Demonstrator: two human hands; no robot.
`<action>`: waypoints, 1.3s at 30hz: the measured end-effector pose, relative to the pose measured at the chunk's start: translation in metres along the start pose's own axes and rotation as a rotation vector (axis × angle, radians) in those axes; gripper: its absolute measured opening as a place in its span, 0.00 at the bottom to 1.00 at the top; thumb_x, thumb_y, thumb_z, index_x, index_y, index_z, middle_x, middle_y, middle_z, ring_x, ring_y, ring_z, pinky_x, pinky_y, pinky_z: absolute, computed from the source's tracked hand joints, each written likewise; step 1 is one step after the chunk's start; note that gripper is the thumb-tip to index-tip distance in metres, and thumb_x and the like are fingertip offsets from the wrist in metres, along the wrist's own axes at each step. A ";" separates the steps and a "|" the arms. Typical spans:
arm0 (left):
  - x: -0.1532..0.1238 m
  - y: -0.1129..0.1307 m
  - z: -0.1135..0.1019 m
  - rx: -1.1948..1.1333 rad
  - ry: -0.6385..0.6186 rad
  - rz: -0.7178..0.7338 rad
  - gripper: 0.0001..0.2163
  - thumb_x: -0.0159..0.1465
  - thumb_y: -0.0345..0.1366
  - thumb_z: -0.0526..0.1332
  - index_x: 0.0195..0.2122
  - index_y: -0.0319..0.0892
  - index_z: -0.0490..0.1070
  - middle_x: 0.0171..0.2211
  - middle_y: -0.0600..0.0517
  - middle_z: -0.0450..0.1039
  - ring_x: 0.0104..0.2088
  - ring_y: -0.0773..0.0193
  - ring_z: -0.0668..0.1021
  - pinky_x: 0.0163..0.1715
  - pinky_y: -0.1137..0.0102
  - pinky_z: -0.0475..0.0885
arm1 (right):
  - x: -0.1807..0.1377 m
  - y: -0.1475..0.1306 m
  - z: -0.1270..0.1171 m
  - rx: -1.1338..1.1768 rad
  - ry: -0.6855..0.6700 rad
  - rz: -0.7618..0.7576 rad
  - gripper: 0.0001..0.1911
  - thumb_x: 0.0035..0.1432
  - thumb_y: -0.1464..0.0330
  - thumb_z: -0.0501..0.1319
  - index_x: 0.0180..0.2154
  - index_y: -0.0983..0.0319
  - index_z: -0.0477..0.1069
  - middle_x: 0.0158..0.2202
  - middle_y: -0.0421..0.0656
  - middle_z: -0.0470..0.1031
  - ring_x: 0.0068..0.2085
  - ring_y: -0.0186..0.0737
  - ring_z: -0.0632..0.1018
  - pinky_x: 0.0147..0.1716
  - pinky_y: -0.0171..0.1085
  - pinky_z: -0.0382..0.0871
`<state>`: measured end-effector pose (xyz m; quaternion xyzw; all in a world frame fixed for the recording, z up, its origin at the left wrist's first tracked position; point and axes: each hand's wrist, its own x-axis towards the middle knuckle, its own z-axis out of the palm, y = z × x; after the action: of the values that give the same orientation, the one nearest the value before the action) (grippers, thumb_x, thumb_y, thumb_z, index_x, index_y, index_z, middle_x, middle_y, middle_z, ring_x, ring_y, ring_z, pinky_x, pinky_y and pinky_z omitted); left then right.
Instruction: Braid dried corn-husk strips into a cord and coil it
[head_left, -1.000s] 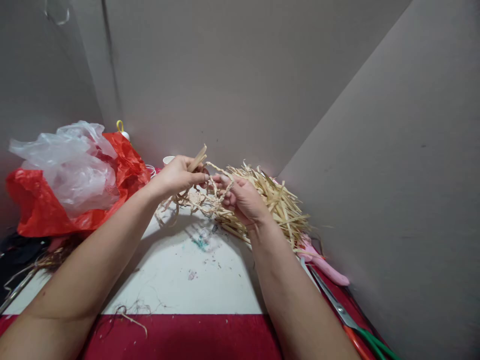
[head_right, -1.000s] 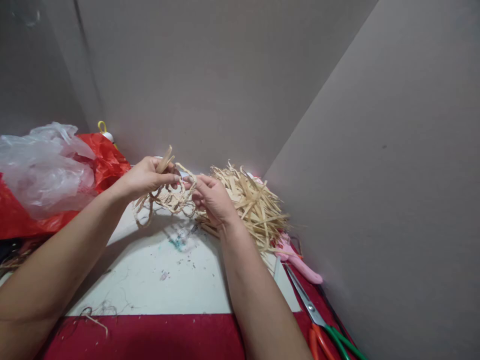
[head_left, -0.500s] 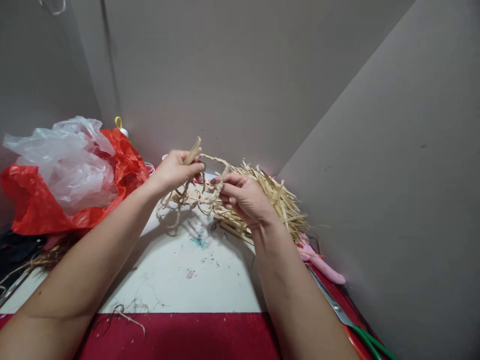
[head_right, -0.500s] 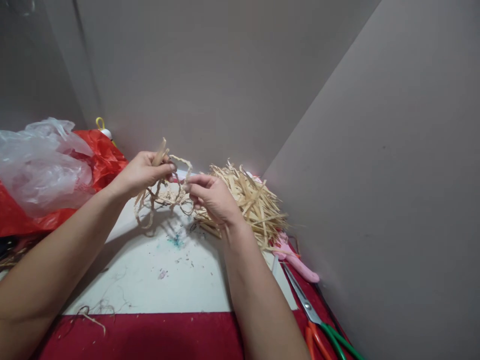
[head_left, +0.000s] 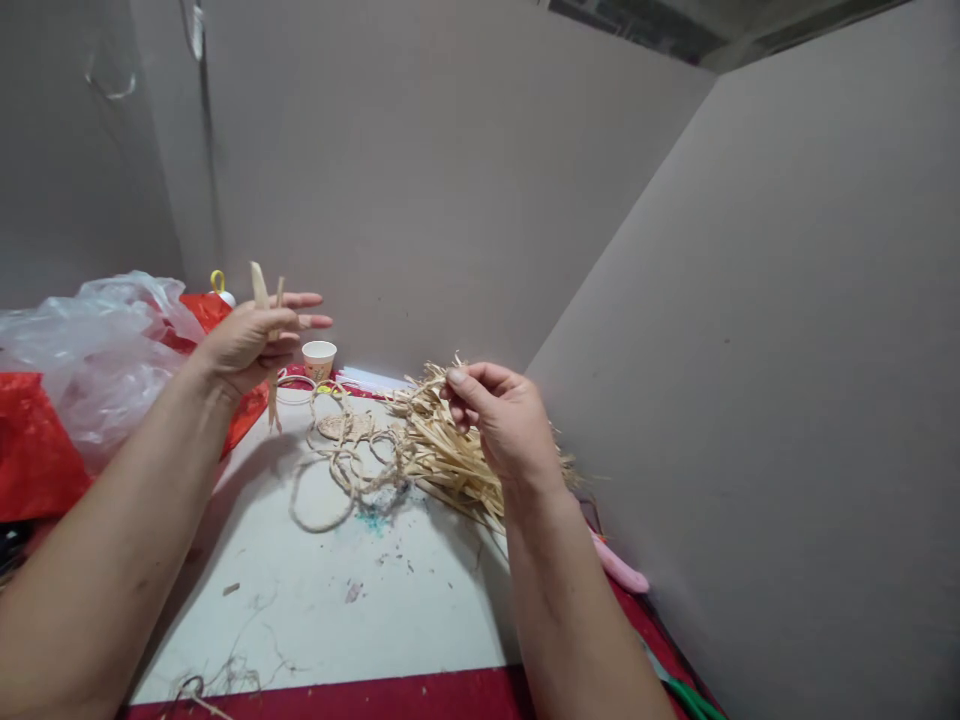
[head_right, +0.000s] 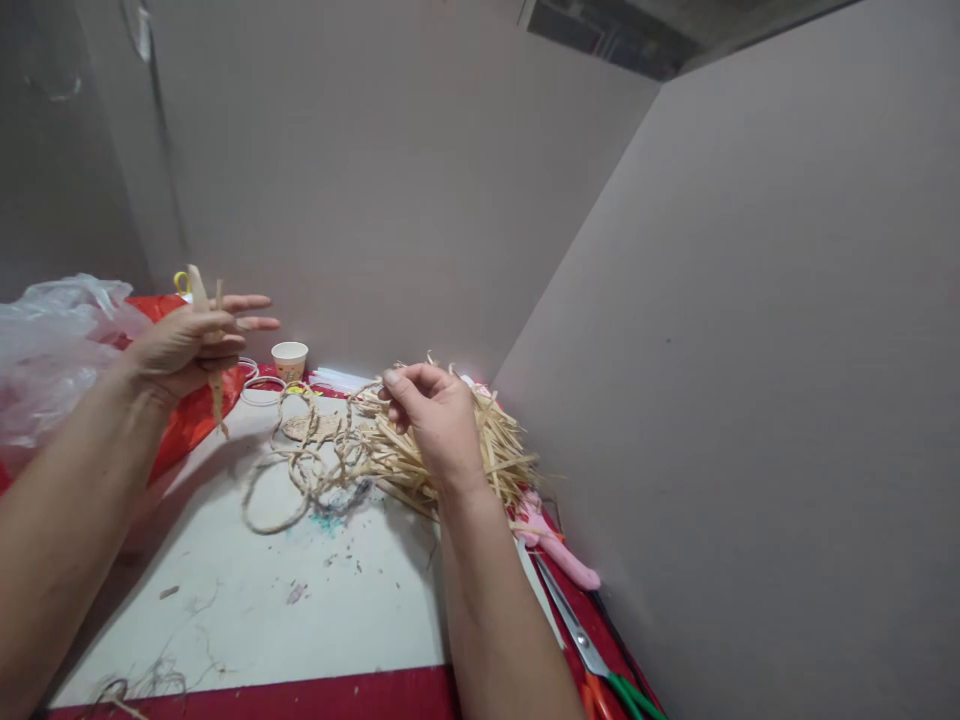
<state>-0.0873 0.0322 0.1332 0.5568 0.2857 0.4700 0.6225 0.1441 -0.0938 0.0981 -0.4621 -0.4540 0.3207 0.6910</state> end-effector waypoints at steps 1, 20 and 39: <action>-0.006 0.005 0.006 0.054 0.036 0.049 0.17 0.49 0.26 0.65 0.42 0.37 0.74 0.38 0.45 0.80 0.15 0.82 0.53 0.14 0.78 0.45 | -0.001 0.000 0.002 -0.009 -0.008 -0.006 0.16 0.43 0.60 0.75 0.24 0.64 0.74 0.20 0.37 0.74 0.18 0.25 0.68 0.14 0.26 0.60; -0.044 -0.009 0.067 0.195 -0.623 -0.095 0.06 0.57 0.33 0.67 0.26 0.38 0.73 0.18 0.54 0.72 0.18 0.75 0.65 0.20 0.76 0.55 | -0.018 -0.022 0.002 0.009 -0.255 0.121 0.14 0.50 0.58 0.72 0.29 0.63 0.78 0.23 0.39 0.75 0.19 0.25 0.69 0.16 0.25 0.60; -0.042 -0.012 0.062 0.126 -0.755 -0.172 0.08 0.60 0.36 0.67 0.31 0.37 0.73 0.21 0.51 0.75 0.15 0.78 0.58 0.15 0.77 0.48 | -0.026 -0.032 -0.010 -0.069 -0.422 0.128 0.09 0.57 0.62 0.69 0.31 0.61 0.79 0.25 0.39 0.78 0.21 0.25 0.71 0.20 0.26 0.65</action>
<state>-0.0463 -0.0315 0.1276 0.7016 0.1104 0.1596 0.6856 0.1442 -0.1314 0.1173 -0.4362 -0.5690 0.4378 0.5425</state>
